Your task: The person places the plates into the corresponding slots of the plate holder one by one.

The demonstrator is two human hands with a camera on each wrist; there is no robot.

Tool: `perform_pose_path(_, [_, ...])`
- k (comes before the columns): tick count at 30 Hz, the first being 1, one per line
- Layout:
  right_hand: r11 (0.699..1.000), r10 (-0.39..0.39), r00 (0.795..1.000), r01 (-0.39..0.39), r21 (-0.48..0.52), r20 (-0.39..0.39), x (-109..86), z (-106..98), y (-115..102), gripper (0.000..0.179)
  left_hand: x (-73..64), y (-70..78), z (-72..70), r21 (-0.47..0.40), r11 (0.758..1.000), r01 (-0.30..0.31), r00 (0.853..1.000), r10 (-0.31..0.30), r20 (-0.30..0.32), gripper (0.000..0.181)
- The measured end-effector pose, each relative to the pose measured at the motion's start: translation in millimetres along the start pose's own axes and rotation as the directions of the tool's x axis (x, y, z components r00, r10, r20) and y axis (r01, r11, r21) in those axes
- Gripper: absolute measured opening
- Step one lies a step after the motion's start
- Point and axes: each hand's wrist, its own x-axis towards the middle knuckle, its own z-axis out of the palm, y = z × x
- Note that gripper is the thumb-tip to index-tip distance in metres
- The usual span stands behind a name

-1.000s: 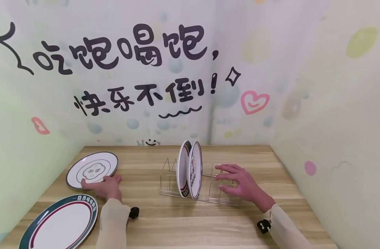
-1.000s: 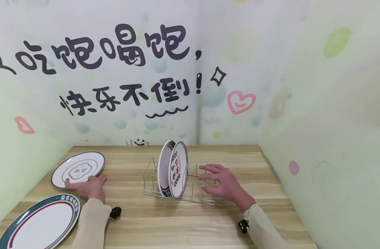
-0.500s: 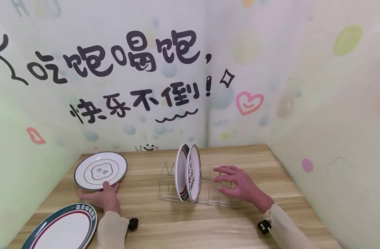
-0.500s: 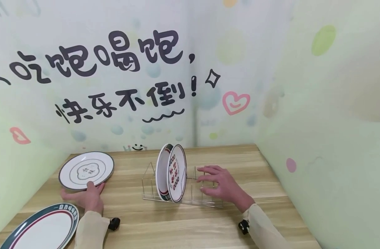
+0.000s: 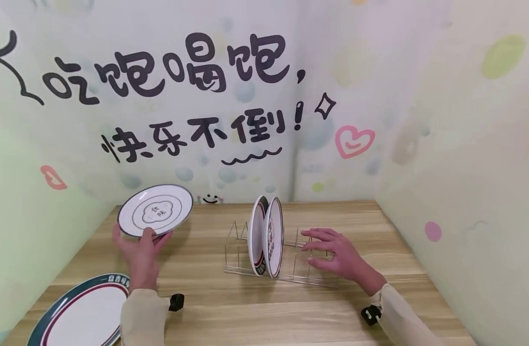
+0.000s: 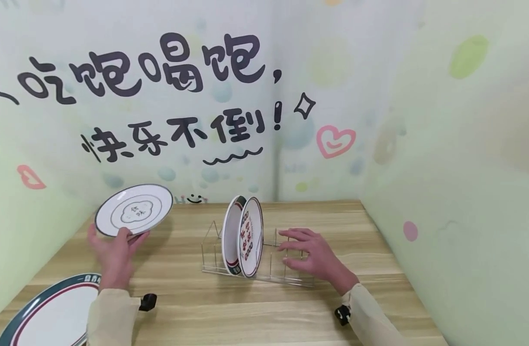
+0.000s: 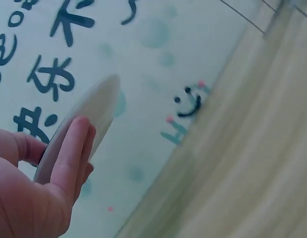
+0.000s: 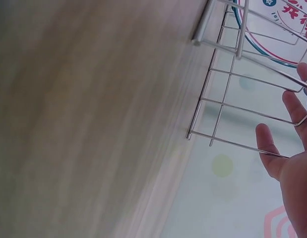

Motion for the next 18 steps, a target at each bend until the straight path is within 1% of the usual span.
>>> perform_pose_path(1, [1.0, 0.002, 1.0, -0.002, 0.003, 0.002, 0.5, 0.6, -0.4, 0.03, 0.2, 2.3, 1.2, -0.012, 1.0, -0.009, 1.0, 0.009, 0.03, 0.087])
perform_pose_path(4, [1.0, -0.01, 1.0, 0.01, -0.002, -0.006, 1.9, 0.9, -1.2, 0.03, 1.1, 9.9, 6.3, -0.038, 0.999, -0.02, 0.995, 0.023, 0.095, 0.091])
perform_pose_path(6, [1.0, -0.029, 0.999, 0.028, -0.009, -0.022, 2.2, 0.2, -1.0, 0.03, 1.4, 15.8, 11.0, -0.058, 0.998, -0.035, 0.993, 0.041, 0.111, 0.096])
perform_pose_path(8, [0.999, -0.046, 0.998, 0.045, -0.01, -0.033, 2.9, -0.7, -0.4, 0.03, 0.8, 22.0, 14.2, -0.053, 0.998, -0.033, 0.992, 0.039, 0.116, 0.098])
perform_pose_path(11, [0.999, -0.053, 0.998, 0.052, -0.013, -0.046, 3.4, -1.1, 0.5, 0.03, -0.8, 29.6, 16.6, -0.005, 1.0, -0.021, 0.991, 0.021, 0.13, 0.098])
perform_pose_path(13, [0.999, -0.042, 0.998, 0.042, -0.008, -0.042, 3.2, -0.8, 0.7, 0.03, -2.4, 32.7, 17.1, 0.045, 0.999, -0.002, 0.989, -0.004, 0.146, 0.097])
perform_pose_path(16, [1.0, -0.025, 0.999, 0.025, -0.003, -0.035, 2.3, 0.9, 0.7, 0.03, -5.0, 33.7, 17.7, 0.109, 0.994, 0.007, 0.984, -0.026, 0.179, 0.098])
perform_pose_path(18, [1.0, -0.016, 0.999, 0.016, 0.001, -0.031, 1.9, 2.6, 0.6, 0.03, -6.3, 32.9, 17.4, 0.137, 0.991, 0.008, 0.979, -0.036, 0.201, 0.099])
